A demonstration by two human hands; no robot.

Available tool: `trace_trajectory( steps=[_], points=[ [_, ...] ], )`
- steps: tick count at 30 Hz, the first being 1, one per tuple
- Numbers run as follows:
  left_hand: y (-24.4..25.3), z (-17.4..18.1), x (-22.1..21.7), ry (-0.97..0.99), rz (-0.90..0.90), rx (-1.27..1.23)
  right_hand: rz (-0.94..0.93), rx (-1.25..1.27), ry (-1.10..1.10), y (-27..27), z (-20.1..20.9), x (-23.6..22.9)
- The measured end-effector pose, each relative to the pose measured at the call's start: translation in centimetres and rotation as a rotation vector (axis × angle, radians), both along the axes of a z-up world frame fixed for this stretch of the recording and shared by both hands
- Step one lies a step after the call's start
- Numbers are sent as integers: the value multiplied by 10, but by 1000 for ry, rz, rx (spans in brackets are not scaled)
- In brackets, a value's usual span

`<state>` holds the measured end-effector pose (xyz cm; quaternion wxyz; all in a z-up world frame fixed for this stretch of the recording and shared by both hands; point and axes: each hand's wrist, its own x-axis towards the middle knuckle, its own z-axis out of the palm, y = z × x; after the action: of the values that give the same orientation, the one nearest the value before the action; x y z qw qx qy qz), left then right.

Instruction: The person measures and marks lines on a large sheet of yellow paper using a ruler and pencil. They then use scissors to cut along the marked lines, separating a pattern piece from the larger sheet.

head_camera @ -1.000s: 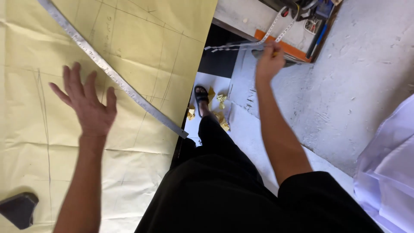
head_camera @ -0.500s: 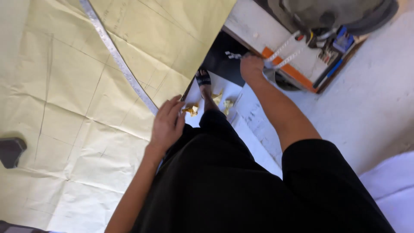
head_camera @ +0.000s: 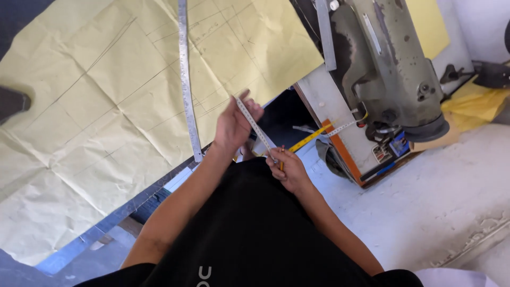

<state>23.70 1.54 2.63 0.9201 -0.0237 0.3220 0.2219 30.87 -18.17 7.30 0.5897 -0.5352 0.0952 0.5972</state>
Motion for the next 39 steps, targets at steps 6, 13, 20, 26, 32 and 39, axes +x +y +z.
trace_trajectory(
  steps=[6,13,20,26,32,39],
  points=[
    [58,31,-14,-9,196,222,211,-106,261,-25,-29,5],
    [97,35,-26,72,225,319,396,-247,39,-26,-60,16],
    [106,-17,-23,315,76,342,650,-221,-1217,-24,-79,40],
    [109,-30,23,794,-319,837,199,-206,-628,85,-16,78],
    [130,-31,58,1168,-476,898,474,-75,-929,184,-12,100],
    [118,-76,56,1276,-431,1155,871,153,-1603,227,-69,109]
  ],
)
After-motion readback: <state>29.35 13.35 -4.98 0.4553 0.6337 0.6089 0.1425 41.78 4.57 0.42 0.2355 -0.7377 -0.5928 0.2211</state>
